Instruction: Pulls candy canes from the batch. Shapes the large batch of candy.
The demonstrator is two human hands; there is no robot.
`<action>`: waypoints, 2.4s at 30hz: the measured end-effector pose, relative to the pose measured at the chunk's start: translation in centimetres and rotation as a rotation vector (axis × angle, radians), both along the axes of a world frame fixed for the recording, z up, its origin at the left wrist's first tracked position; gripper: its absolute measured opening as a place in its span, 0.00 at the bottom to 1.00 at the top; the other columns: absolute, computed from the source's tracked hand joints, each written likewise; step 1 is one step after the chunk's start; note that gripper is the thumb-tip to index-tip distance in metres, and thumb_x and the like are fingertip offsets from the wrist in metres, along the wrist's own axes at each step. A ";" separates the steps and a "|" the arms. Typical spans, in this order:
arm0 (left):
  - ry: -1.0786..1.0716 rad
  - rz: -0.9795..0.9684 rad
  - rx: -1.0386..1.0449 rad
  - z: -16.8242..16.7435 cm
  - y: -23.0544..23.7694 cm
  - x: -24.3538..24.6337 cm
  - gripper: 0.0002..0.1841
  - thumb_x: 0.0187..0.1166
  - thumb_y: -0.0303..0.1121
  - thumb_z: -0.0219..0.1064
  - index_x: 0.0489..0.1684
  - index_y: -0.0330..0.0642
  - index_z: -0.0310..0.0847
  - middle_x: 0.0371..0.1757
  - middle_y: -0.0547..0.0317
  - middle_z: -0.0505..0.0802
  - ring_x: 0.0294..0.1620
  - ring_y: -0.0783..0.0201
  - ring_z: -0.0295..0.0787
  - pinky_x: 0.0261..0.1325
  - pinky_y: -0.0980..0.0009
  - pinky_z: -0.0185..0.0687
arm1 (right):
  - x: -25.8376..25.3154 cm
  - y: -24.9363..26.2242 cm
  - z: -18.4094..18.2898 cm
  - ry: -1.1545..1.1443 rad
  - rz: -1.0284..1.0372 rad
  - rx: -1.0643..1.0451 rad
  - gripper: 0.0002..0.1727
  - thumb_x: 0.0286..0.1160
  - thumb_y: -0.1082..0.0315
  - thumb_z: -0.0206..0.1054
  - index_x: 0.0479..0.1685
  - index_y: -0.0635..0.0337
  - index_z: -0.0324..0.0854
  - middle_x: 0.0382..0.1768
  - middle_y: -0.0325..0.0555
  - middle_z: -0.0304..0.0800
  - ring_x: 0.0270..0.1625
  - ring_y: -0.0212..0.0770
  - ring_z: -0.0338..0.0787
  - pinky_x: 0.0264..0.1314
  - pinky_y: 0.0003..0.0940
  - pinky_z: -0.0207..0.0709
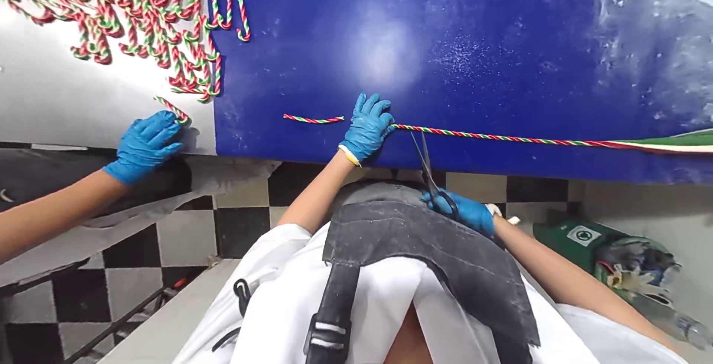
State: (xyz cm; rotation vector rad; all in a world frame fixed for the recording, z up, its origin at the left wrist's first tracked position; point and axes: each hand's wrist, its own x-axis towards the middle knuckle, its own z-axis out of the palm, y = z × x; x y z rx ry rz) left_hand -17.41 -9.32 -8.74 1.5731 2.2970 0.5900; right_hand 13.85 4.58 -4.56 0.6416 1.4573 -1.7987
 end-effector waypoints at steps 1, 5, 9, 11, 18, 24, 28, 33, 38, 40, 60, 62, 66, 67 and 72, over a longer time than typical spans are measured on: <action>0.002 0.001 0.010 0.1 -0.1 0.0 0.14 0.84 0.47 0.64 0.45 0.49 0.92 0.77 0.52 0.85 0.91 0.42 0.61 0.94 0.35 0.36 | -1.4 -0.8 -0.8 0.044 -0.054 -0.045 0.36 0.83 0.34 0.50 0.75 0.53 0.76 0.47 0.34 0.89 0.45 0.28 0.87 0.49 0.28 0.83; 0.064 0.028 0.010 0.3 0.0 0.0 0.14 0.85 0.47 0.63 0.43 0.50 0.92 0.76 0.53 0.86 0.90 0.41 0.62 0.94 0.34 0.37 | -6.8 -4.1 -2.1 0.080 -0.420 -0.208 0.27 0.92 0.46 0.44 0.61 0.59 0.79 0.30 0.37 0.91 0.25 0.29 0.85 0.26 0.23 0.78; 0.147 0.070 -0.034 -0.1 0.0 -0.4 0.15 0.85 0.47 0.62 0.45 0.50 0.92 0.76 0.52 0.86 0.90 0.40 0.63 0.93 0.35 0.39 | -6.5 -3.8 -2.4 0.083 -0.476 -0.101 0.17 0.93 0.58 0.52 0.44 0.59 0.82 0.21 0.34 0.87 0.21 0.28 0.85 0.23 0.23 0.80; 0.149 0.076 -0.100 0.0 0.1 -0.6 0.20 0.84 0.54 0.60 0.55 0.51 0.90 0.80 0.50 0.82 0.91 0.40 0.60 0.93 0.34 0.37 | -3.7 -1.6 -1.9 0.203 -0.242 0.125 0.15 0.86 0.57 0.58 0.45 0.58 0.86 0.27 0.33 0.89 0.28 0.27 0.87 0.36 0.27 0.84; 0.075 -0.061 -0.105 1.1 9.3 5.8 0.31 0.75 0.65 0.64 0.69 0.57 0.85 0.84 0.50 0.78 0.92 0.40 0.58 0.93 0.34 0.37 | 11.4 6.9 1.6 -0.057 0.066 0.152 0.33 0.77 0.49 0.67 0.81 0.50 0.69 0.52 0.39 0.88 0.52 0.31 0.87 0.59 0.36 0.83; 0.012 -0.057 -0.105 0.9 12.8 8.7 0.14 0.82 0.47 0.65 0.45 0.48 0.92 0.78 0.54 0.84 0.91 0.43 0.61 0.93 0.34 0.37 | 8.6 7.4 0.6 -0.061 -0.278 -0.008 0.33 0.80 0.36 0.57 0.69 0.53 0.77 0.39 0.33 0.88 0.38 0.28 0.87 0.42 0.27 0.82; 0.038 -0.037 -0.098 1.6 12.6 8.4 0.15 0.82 0.48 0.65 0.45 0.51 0.92 0.78 0.55 0.84 0.91 0.41 0.60 0.93 0.34 0.37 | 2.2 6.3 -0.7 -0.031 -0.453 -0.079 0.27 0.91 0.43 0.48 0.63 0.57 0.79 0.33 0.38 0.90 0.28 0.33 0.87 0.26 0.26 0.79; 0.103 0.029 -0.148 1.4 12.9 8.0 0.16 0.81 0.50 0.65 0.48 0.51 0.92 0.79 0.52 0.84 0.91 0.39 0.60 0.93 0.33 0.36 | 2.8 7.6 -1.1 0.028 -0.453 -0.013 0.19 0.92 0.53 0.53 0.45 0.58 0.82 0.23 0.36 0.86 0.21 0.31 0.85 0.23 0.26 0.80; 0.089 -0.017 -0.188 3.1 16.4 10.3 0.35 0.72 0.70 0.65 0.70 0.55 0.85 0.86 0.45 0.75 0.92 0.36 0.57 0.92 0.31 0.38 | 13.8 13.3 2.3 0.084 -0.063 -0.015 0.27 0.80 0.49 0.58 0.73 0.53 0.74 0.43 0.27 0.86 0.42 0.20 0.83 0.48 0.22 0.80; 0.057 -0.105 -0.154 3.0 19.9 13.1 0.33 0.72 0.66 0.68 0.71 0.57 0.84 0.86 0.47 0.76 0.92 0.37 0.57 0.92 0.31 0.39 | 18.6 15.7 2.4 -0.017 -0.054 -0.013 0.40 0.71 0.38 0.64 0.79 0.52 0.70 0.47 0.29 0.89 0.45 0.21 0.85 0.50 0.24 0.82; -0.026 0.215 -0.224 4.1 13.6 6.4 0.35 0.78 0.67 0.60 0.76 0.53 0.81 0.83 0.49 0.79 0.90 0.43 0.62 0.92 0.36 0.45 | 8.5 23.5 5.6 -0.335 0.298 1.033 0.33 0.73 0.31 0.64 0.50 0.53 0.89 0.47 0.58 0.94 0.55 0.63 0.92 0.54 0.73 0.78; -0.018 0.281 -0.300 4.1 9.1 3.4 0.38 0.70 0.70 0.67 0.74 0.55 0.82 0.83 0.48 0.78 0.90 0.41 0.61 0.92 0.35 0.43 | 4.9 25.3 6.7 -0.365 0.412 1.164 0.29 0.78 0.39 0.64 0.57 0.57 0.86 0.54 0.64 0.92 0.61 0.69 0.89 0.57 0.77 0.75; 0.018 0.338 -0.386 4.2 2.8 0.2 0.28 0.67 0.59 0.77 0.65 0.59 0.89 0.84 0.47 0.77 0.92 0.39 0.57 0.92 0.32 0.37 | -0.6 25.9 4.6 0.051 0.366 1.426 0.34 0.81 0.43 0.62 0.80 0.55 0.75 0.72 0.63 0.83 0.73 0.69 0.82 0.70 0.74 0.70; 0.027 0.341 -0.373 3.8 1.9 -0.3 0.23 0.70 0.54 0.76 0.61 0.58 0.90 0.84 0.46 0.78 0.92 0.39 0.57 0.92 0.32 0.36 | -1.0 25.5 2.8 0.216 0.345 1.452 0.39 0.81 0.38 0.59 0.86 0.52 0.70 0.80 0.58 0.78 0.79 0.64 0.78 0.77 0.71 0.67; 0.033 0.348 -0.229 1.8 2.6 -1.1 0.15 0.81 0.47 0.66 0.52 0.51 0.92 0.81 0.49 0.81 0.91 0.43 0.60 0.94 0.39 0.41 | -2.5 21.1 -5.2 0.535 0.348 1.501 0.57 0.68 0.18 0.48 0.93 0.48 0.60 0.92 0.56 0.58 0.95 0.60 0.54 0.95 0.64 0.43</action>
